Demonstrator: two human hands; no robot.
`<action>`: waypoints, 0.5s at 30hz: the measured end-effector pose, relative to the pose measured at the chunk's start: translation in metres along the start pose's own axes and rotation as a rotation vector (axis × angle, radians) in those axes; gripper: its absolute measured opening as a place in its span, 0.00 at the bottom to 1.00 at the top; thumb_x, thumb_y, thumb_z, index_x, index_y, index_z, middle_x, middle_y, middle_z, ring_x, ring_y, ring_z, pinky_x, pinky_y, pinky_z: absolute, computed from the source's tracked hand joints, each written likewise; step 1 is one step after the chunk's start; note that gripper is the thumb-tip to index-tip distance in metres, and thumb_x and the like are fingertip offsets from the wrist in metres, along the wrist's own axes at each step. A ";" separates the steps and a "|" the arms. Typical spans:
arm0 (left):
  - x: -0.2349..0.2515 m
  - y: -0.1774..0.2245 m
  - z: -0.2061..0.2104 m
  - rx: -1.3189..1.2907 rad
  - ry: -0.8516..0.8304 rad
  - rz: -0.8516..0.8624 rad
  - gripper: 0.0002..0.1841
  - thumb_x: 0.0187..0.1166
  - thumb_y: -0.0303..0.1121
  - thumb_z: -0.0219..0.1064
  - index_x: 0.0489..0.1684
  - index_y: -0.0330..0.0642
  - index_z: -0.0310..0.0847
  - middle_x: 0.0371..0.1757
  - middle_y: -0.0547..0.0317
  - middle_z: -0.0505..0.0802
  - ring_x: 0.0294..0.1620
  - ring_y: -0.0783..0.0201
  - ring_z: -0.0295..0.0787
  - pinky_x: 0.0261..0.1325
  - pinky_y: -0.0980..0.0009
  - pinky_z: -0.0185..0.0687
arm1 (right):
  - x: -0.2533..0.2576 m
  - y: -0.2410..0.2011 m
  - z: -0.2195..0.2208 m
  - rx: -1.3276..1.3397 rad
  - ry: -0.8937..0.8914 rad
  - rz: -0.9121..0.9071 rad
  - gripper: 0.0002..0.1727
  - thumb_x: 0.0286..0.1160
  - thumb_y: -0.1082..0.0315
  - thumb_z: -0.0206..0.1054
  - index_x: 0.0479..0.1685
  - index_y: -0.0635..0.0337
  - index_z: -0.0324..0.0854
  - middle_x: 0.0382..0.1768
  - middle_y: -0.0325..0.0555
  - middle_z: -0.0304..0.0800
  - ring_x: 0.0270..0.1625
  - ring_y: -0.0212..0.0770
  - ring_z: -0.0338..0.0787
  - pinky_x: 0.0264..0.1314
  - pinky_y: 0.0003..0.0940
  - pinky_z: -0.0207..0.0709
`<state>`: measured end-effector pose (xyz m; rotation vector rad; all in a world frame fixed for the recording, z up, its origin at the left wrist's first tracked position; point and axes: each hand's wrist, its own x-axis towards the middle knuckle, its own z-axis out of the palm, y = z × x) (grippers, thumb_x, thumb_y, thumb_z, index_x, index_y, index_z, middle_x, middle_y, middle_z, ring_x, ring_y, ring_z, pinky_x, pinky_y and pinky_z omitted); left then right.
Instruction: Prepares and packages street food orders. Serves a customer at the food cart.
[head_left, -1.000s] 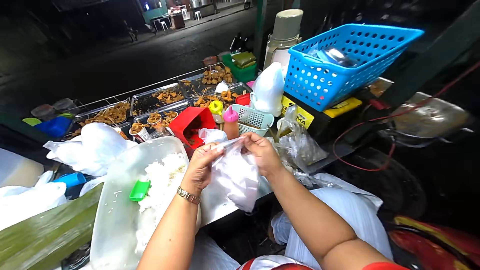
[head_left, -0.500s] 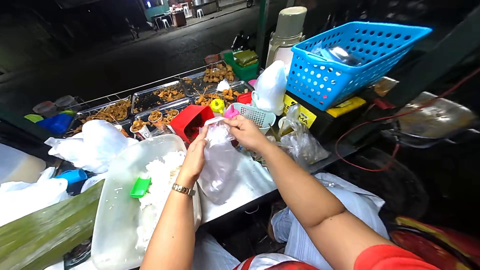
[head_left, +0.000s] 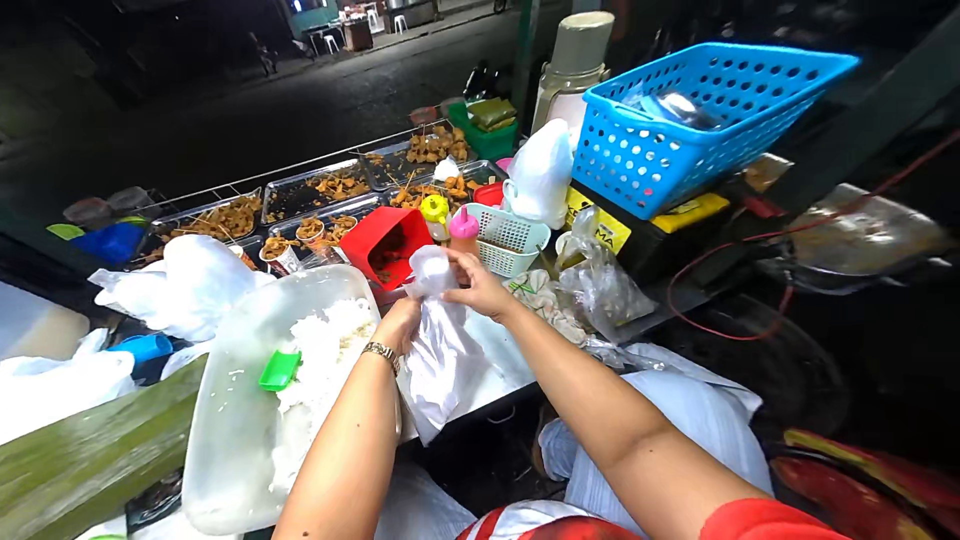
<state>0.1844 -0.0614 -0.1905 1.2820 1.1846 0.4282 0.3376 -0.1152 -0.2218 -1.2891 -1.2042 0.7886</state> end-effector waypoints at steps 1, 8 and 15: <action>0.002 -0.003 -0.001 0.041 -0.012 0.021 0.17 0.94 0.41 0.50 0.58 0.38 0.78 0.41 0.52 0.88 0.39 0.62 0.86 0.45 0.63 0.84 | 0.000 0.002 0.008 -0.027 -0.003 -0.021 0.45 0.60 0.72 0.83 0.84 0.63 0.68 0.80 0.63 0.71 0.77 0.54 0.77 0.78 0.49 0.74; -0.004 0.005 -0.017 0.244 0.265 0.406 0.17 0.86 0.41 0.66 0.58 0.35 0.87 0.48 0.46 0.92 0.49 0.56 0.87 0.57 0.51 0.79 | -0.008 0.057 0.019 -0.293 0.069 0.025 0.43 0.66 0.59 0.79 0.79 0.76 0.68 0.75 0.71 0.77 0.81 0.60 0.75 0.88 0.51 0.62; -0.030 0.015 -0.019 -0.127 0.061 0.600 0.09 0.84 0.31 0.63 0.51 0.37 0.87 0.40 0.59 0.92 0.40 0.70 0.88 0.47 0.69 0.85 | -0.035 0.010 -0.012 0.005 0.283 -0.014 0.30 0.73 0.74 0.69 0.78 0.67 0.73 0.72 0.61 0.81 0.67 0.50 0.85 0.67 0.45 0.81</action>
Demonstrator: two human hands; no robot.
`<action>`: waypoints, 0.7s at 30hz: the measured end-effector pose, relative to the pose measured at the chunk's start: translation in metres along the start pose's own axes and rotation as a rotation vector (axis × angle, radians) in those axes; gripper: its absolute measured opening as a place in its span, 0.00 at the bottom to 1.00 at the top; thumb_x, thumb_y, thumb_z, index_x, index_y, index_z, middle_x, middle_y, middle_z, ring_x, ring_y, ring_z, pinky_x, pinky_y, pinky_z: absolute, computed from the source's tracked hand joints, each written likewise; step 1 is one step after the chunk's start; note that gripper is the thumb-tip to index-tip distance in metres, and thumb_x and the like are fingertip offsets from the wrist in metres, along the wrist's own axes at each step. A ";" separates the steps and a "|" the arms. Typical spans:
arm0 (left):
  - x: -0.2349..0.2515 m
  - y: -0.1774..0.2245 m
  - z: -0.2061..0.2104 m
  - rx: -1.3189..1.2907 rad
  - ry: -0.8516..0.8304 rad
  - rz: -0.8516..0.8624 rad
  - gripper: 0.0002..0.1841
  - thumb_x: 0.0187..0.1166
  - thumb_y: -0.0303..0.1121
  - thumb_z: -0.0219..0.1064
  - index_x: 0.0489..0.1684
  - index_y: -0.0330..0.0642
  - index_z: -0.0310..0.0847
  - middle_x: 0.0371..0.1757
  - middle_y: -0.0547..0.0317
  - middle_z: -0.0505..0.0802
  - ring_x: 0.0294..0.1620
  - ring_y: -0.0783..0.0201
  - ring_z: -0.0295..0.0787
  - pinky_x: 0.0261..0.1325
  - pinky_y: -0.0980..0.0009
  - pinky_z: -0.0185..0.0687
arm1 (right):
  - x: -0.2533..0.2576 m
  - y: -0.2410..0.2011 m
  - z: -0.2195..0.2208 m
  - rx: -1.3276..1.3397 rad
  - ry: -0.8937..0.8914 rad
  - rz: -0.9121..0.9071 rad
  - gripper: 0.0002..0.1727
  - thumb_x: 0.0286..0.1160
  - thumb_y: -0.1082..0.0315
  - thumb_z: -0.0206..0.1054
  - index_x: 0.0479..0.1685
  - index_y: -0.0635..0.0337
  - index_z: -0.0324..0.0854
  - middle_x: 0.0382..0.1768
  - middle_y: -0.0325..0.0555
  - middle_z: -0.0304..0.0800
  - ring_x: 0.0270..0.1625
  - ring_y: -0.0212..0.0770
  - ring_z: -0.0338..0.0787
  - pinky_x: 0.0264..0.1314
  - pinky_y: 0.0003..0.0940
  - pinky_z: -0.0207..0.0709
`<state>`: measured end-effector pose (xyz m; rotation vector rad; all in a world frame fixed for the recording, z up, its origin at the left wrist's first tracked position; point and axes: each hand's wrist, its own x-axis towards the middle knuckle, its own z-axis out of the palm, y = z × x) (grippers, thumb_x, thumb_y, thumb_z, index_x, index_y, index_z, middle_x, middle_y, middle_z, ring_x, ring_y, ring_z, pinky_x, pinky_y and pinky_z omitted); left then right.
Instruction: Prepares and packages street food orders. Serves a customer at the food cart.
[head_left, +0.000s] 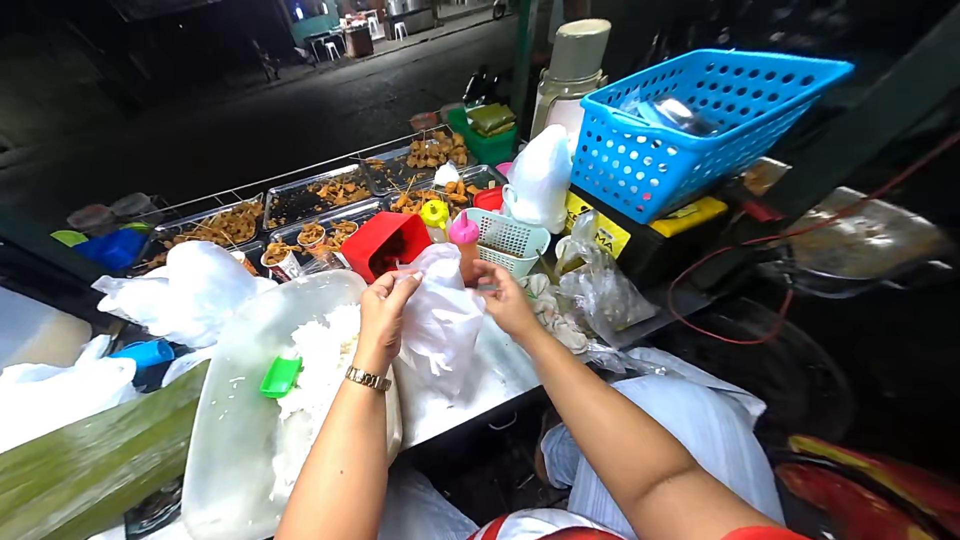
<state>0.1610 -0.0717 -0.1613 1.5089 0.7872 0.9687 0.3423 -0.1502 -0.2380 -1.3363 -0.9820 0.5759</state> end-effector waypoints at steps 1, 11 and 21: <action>-0.001 0.001 0.001 -0.011 -0.021 0.005 0.09 0.82 0.29 0.64 0.50 0.37 0.87 0.40 0.59 0.92 0.39 0.70 0.88 0.46 0.70 0.85 | -0.006 -0.009 -0.002 0.079 0.071 -0.045 0.22 0.77 0.72 0.65 0.71 0.67 0.77 0.64 0.55 0.85 0.59 0.42 0.87 0.61 0.39 0.81; -0.009 0.006 0.006 0.122 -0.209 -0.028 0.10 0.69 0.19 0.75 0.47 0.34 0.90 0.46 0.56 0.93 0.43 0.70 0.90 0.50 0.71 0.89 | -0.021 -0.045 0.001 -0.133 -0.131 -0.165 0.07 0.77 0.71 0.72 0.39 0.67 0.91 0.39 0.46 0.92 0.42 0.30 0.89 0.51 0.28 0.83; -0.012 0.005 0.018 0.057 -0.196 -0.120 0.02 0.77 0.22 0.72 0.42 0.35 0.87 0.33 0.59 0.94 0.33 0.71 0.91 0.43 0.72 0.89 | -0.030 -0.046 0.011 -0.402 0.061 -0.370 0.12 0.82 0.71 0.64 0.47 0.65 0.94 0.39 0.54 0.96 0.44 0.47 0.96 0.54 0.45 0.87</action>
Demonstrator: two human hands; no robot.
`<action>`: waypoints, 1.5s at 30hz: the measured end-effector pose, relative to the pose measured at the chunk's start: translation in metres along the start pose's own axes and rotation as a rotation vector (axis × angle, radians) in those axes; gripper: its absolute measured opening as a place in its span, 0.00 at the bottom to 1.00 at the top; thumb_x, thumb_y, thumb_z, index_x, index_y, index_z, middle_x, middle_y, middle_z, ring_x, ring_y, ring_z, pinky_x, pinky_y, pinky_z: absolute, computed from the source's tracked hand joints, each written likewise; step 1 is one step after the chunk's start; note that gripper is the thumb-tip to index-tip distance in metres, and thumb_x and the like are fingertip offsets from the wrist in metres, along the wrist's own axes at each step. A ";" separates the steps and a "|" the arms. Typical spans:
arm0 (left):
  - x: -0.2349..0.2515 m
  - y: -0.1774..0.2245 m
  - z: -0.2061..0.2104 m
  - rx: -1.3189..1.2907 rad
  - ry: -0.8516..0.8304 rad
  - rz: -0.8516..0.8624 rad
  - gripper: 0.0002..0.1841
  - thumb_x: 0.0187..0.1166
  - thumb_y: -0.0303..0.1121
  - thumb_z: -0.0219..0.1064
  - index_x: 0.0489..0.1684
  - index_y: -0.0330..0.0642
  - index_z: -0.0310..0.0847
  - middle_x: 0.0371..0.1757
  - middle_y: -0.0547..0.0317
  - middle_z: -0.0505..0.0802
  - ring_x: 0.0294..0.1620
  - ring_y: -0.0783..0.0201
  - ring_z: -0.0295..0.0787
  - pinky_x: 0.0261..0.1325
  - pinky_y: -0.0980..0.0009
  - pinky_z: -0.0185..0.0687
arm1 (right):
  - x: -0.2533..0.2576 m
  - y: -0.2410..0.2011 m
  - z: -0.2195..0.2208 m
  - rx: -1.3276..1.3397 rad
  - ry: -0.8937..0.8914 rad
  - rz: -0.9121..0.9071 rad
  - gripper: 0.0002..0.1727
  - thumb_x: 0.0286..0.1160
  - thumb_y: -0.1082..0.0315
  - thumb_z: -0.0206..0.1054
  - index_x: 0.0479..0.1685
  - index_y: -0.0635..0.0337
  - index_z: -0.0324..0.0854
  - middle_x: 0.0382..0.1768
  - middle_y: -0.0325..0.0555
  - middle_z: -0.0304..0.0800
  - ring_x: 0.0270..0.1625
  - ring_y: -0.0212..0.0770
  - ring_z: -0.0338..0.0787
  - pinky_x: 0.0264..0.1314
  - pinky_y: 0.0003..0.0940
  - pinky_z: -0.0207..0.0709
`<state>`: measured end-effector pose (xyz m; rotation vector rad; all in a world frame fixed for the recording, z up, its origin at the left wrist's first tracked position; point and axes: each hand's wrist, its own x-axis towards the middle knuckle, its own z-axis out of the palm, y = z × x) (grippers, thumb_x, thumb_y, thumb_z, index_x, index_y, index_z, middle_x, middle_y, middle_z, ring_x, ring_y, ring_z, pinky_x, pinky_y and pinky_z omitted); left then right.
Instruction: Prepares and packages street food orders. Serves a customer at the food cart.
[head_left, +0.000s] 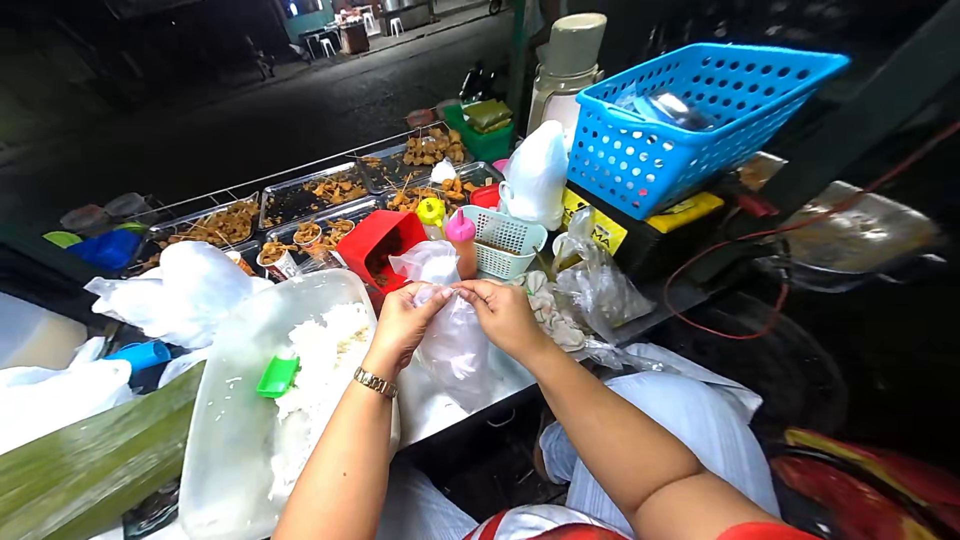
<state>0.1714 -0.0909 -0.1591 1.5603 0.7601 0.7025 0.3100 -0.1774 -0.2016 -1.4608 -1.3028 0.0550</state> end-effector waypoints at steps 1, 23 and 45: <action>-0.002 0.001 0.000 -0.028 -0.040 -0.008 0.02 0.78 0.23 0.70 0.36 0.36 0.86 0.31 0.61 0.93 0.32 0.71 0.90 0.42 0.73 0.88 | 0.001 0.000 -0.001 0.009 0.017 0.013 0.12 0.82 0.71 0.64 0.46 0.65 0.94 0.39 0.54 0.96 0.44 0.46 0.96 0.54 0.45 0.87; 0.002 0.006 -0.021 0.446 -0.048 0.207 0.25 0.83 0.26 0.58 0.81 0.38 0.74 0.76 0.47 0.84 0.71 0.59 0.84 0.72 0.55 0.77 | 0.056 -0.013 -0.027 -0.083 -0.238 -0.001 0.18 0.86 0.75 0.56 0.64 0.63 0.89 0.49 0.61 0.92 0.54 0.56 0.91 0.62 0.55 0.81; 0.031 -0.033 -0.012 0.693 -0.091 -0.221 0.19 0.80 0.28 0.67 0.68 0.32 0.82 0.63 0.37 0.89 0.65 0.46 0.86 0.72 0.47 0.76 | 0.017 0.068 0.061 0.254 -0.222 0.273 0.41 0.69 0.56 0.79 0.80 0.69 0.69 0.69 0.65 0.83 0.73 0.54 0.84 0.80 0.51 0.73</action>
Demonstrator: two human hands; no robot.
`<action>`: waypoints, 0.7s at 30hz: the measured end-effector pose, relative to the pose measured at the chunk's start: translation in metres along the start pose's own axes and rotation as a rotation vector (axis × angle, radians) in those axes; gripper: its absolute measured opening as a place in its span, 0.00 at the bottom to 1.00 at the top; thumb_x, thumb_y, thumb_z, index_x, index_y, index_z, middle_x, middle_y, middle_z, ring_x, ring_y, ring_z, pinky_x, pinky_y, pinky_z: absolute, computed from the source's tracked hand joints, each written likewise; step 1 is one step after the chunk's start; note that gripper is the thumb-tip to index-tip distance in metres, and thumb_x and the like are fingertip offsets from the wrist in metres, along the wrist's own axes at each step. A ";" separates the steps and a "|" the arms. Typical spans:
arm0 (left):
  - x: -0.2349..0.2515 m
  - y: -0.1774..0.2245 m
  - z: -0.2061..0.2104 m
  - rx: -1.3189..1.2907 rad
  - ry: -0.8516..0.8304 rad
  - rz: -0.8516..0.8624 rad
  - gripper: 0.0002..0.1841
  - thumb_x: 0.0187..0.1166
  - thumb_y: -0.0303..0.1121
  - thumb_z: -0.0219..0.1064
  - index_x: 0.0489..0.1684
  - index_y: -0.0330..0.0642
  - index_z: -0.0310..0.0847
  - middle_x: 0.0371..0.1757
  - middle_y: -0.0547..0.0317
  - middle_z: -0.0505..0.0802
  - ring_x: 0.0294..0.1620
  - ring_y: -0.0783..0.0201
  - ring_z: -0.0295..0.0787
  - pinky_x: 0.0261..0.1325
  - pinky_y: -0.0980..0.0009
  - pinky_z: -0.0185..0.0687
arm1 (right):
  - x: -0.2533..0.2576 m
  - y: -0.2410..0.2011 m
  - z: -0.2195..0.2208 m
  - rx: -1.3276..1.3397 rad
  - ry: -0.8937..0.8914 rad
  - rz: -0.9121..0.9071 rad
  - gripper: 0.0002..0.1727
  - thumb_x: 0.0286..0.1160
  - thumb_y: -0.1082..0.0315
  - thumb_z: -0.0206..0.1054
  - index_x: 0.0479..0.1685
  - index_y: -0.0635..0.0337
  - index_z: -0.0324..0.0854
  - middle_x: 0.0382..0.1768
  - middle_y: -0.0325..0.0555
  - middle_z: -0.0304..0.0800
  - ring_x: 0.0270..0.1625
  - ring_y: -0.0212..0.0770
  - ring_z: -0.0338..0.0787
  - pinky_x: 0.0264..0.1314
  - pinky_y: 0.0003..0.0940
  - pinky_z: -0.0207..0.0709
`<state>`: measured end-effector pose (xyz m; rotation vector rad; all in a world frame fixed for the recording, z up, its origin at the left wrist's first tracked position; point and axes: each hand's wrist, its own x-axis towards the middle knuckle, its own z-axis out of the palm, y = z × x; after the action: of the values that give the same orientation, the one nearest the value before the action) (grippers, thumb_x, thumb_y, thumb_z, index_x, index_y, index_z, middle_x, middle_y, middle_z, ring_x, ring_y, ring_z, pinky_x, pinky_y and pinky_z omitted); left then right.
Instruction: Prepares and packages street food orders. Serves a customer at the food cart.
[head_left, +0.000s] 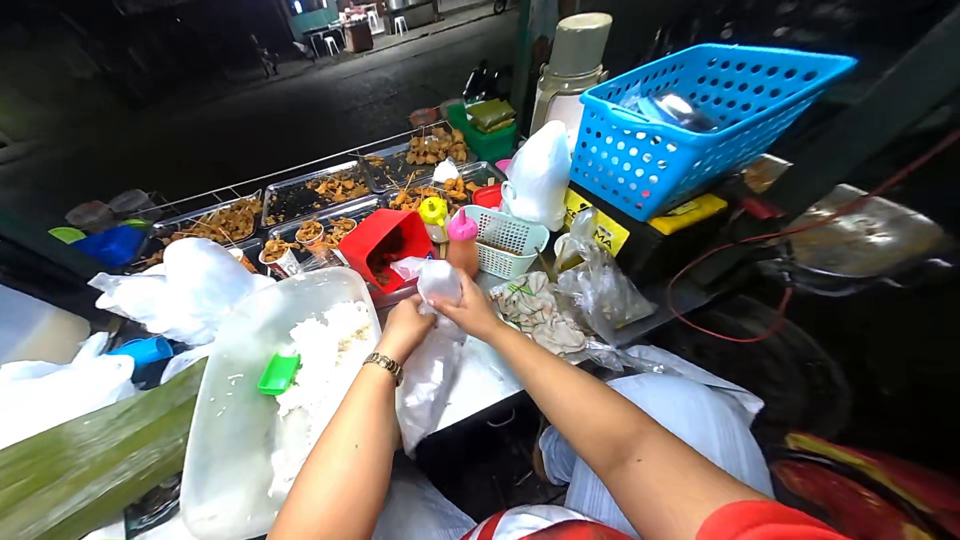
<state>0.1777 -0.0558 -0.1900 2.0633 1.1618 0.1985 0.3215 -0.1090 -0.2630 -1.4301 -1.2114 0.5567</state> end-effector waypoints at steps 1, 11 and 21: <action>-0.005 0.003 -0.006 0.057 0.066 0.035 0.18 0.82 0.29 0.66 0.68 0.34 0.84 0.63 0.37 0.90 0.66 0.44 0.87 0.74 0.45 0.75 | -0.004 0.012 0.002 -0.022 0.016 0.047 0.44 0.69 0.52 0.78 0.80 0.72 0.67 0.71 0.67 0.82 0.75 0.55 0.82 0.82 0.51 0.71; -0.033 0.016 -0.020 -0.601 0.350 0.475 0.15 0.88 0.28 0.61 0.68 0.40 0.83 0.40 0.65 0.95 0.33 0.79 0.87 0.38 0.80 0.82 | -0.032 -0.013 -0.032 0.186 0.258 -0.250 0.25 0.76 0.64 0.63 0.70 0.69 0.78 0.64 0.56 0.83 0.63 0.42 0.84 0.64 0.39 0.79; -0.036 0.016 -0.014 -0.630 0.194 0.484 0.06 0.72 0.20 0.73 0.42 0.38 0.92 0.44 0.63 0.94 0.45 0.73 0.90 0.53 0.72 0.88 | -0.044 -0.066 -0.038 0.062 0.158 -0.185 0.11 0.84 0.68 0.65 0.51 0.65 0.91 0.43 0.45 0.94 0.45 0.28 0.90 0.55 0.28 0.84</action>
<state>0.1608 -0.0820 -0.1618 1.7300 0.5692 0.8932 0.3150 -0.1751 -0.2053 -1.2696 -1.1750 0.3447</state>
